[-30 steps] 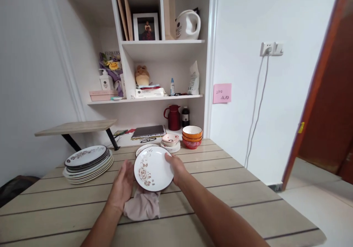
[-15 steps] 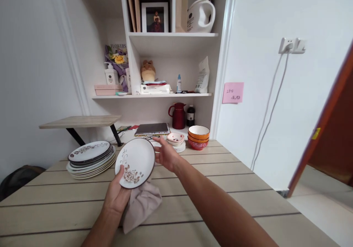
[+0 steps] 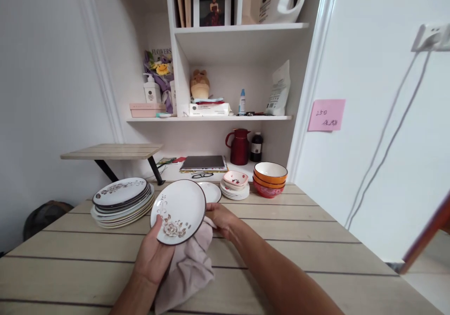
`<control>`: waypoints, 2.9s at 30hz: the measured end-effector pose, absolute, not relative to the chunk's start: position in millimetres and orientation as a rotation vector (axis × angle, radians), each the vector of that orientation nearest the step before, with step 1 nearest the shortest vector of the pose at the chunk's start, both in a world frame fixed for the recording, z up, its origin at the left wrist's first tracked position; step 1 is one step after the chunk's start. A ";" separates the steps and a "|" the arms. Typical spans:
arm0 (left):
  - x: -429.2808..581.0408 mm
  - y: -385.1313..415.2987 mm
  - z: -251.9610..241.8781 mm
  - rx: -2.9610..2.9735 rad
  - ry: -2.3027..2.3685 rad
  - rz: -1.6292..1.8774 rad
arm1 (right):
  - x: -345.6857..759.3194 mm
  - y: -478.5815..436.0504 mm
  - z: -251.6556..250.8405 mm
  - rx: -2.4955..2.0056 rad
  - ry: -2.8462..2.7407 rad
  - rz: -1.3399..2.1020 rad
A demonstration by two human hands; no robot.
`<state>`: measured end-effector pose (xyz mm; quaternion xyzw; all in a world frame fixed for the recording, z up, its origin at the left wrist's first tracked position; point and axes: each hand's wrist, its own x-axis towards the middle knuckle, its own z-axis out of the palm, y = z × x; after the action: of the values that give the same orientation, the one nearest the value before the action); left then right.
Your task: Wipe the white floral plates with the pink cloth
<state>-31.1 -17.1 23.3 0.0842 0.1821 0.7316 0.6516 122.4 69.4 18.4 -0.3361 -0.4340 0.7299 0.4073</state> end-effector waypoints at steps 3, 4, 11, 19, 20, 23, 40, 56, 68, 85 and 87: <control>-32.4 -14.1 28.5 0.137 0.444 1.682 | 151.8 69.9 24.0 -0.913 -1.117 1.841; -31.7 -13.6 29.9 0.123 0.451 1.700 | 165.0 69.1 27.8 -0.932 -1.115 1.820; -22.4 -15.9 27.2 0.051 0.497 1.720 | 256.4 66.6 45.5 -1.095 -1.099 1.602; -18.7 -20.5 24.3 0.052 0.520 1.714 | 253.2 15.8 60.1 -1.120 -1.483 0.847; -19.0 -20.9 24.7 0.043 0.524 1.717 | 249.9 4.4 63.5 -1.072 -1.675 0.868; -19.8 -22.2 26.4 0.013 0.534 1.731 | 246.6 -20.0 73.8 -0.984 -2.033 0.952; -10.0 -25.4 26.0 0.014 0.648 1.692 | 213.1 -8.0 5.9 -1.384 -1.851 0.750; 16.8 -26.5 18.6 0.128 0.606 1.399 | 151.6 28.0 30.2 -0.730 -2.150 0.036; 18.1 -26.2 10.5 0.042 0.622 1.504 | 159.9 15.9 14.1 -0.888 -2.394 0.105; 14.1 -30.1 16.7 0.301 0.606 1.322 | 169.0 29.7 27.7 -1.114 -2.339 -0.188; 12.8 -30.0 16.3 0.305 0.616 1.356 | 174.3 27.7 31.5 -1.091 -2.362 -0.216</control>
<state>12.8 -30.0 16.3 0.1385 0.2793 0.6144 0.7248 174.3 27.7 31.5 -0.4031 -0.8731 -0.0800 0.2623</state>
